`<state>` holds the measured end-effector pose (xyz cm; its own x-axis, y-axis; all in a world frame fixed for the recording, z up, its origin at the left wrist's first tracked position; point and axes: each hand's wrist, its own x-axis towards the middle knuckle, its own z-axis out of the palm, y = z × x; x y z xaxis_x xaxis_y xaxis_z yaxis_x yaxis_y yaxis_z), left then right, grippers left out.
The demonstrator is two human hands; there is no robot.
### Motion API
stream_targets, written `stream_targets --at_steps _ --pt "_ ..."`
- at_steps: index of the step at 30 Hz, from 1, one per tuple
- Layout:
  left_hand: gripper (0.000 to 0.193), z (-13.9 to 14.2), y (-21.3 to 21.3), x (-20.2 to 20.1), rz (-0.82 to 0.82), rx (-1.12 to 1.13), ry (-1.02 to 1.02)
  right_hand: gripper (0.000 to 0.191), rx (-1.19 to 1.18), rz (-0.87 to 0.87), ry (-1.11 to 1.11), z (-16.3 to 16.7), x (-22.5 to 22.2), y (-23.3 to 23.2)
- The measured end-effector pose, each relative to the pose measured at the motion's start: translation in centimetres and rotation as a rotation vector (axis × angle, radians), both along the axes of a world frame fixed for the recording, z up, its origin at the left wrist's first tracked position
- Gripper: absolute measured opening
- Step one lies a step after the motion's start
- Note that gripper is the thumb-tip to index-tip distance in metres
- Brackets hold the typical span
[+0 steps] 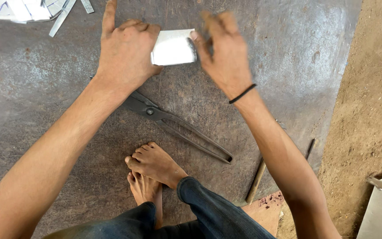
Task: The person squares up a stack of small galvanized metal sheets by hand, tapping the edges against the work surface and using a hammer to even the stack. They gather loose sheets from the table, align the bundle, and later sit on the ground continuing to square and stack the sheets.
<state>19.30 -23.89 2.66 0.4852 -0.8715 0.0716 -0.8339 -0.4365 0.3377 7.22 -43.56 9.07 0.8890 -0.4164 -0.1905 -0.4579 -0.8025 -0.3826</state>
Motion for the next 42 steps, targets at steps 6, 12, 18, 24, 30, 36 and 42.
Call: stream_targets --at_steps 6,12,18,24,30,36,42 --pt "0.070 0.2 0.0 -0.4 0.028 -0.024 -0.016 0.119 -0.064 0.570 -0.131 2.3 -0.2 -1.8" --pt "0.080 0.4 -0.2 -0.2 0.034 -0.055 -0.019 0.094 -0.170 0.682 -0.107 0.0 0.7 -1.4" --pt "0.076 1.3 -0.7 0.4 0.041 0.096 0.173 0.086 -0.150 0.595 -0.009 -1.4 1.1 -2.1" --pt "0.127 3.7 2.1 -0.8 0.284 -0.354 0.733 0.122 0.535 0.136 -0.171 -2.2 -2.0 -0.9" --pt "0.111 3.6 1.2 -5.3 0.454 -0.528 1.371 0.082 1.159 -0.273 -0.262 -3.2 -4.1 2.2" --pt "0.107 3.2 0.9 -3.9 0.667 -0.623 1.351 0.084 1.070 -0.345 -0.249 -3.7 -2.8 1.6" --pt "0.109 1.8 0.3 0.0 0.571 -0.380 1.001 0.091 0.895 -0.014 -0.121 -2.6 -0.3 -1.8"
